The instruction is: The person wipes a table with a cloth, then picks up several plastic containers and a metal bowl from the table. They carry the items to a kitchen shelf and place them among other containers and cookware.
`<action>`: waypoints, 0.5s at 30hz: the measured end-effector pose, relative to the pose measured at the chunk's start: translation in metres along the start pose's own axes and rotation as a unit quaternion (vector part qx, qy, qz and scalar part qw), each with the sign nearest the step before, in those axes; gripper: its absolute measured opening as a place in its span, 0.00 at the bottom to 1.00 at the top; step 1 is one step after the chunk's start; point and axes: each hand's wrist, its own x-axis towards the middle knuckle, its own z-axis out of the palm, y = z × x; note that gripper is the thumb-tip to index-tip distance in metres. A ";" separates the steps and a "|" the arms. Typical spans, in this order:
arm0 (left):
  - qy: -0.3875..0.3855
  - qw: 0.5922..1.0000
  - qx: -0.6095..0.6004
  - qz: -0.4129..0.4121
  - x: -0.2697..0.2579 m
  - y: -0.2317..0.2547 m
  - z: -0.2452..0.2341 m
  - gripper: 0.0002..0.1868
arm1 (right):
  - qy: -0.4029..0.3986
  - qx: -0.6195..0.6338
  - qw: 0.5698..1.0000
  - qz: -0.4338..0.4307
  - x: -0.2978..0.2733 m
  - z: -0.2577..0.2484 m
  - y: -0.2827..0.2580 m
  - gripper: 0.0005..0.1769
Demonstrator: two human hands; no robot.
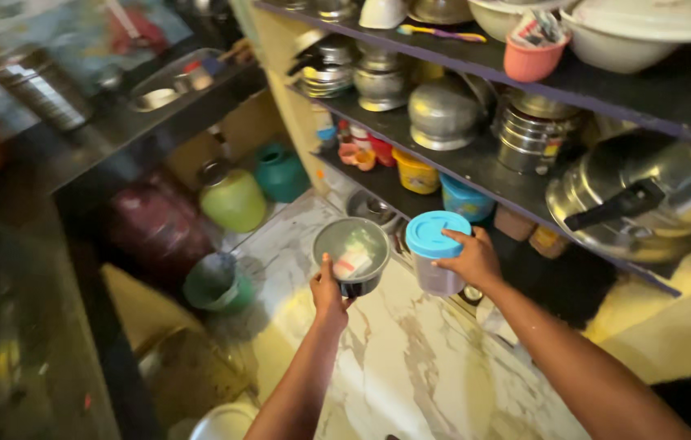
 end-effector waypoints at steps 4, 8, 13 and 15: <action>-0.020 0.999 0.021 -0.046 0.047 -0.045 0.022 0.46 | 0.020 -0.038 0.997 0.066 -0.017 0.001 0.046 0.45; -0.028 0.994 0.043 -0.093 0.067 -0.101 0.041 0.47 | 0.042 -0.060 0.985 0.155 -0.037 0.004 0.095 0.45; -0.035 0.990 0.051 -0.128 0.075 -0.180 0.058 0.47 | 0.061 -0.085 0.972 0.208 -0.066 0.018 0.182 0.44; -0.040 0.989 0.045 -0.136 0.076 -0.215 0.066 0.48 | 0.074 -0.104 0.968 0.215 -0.079 0.024 0.225 0.44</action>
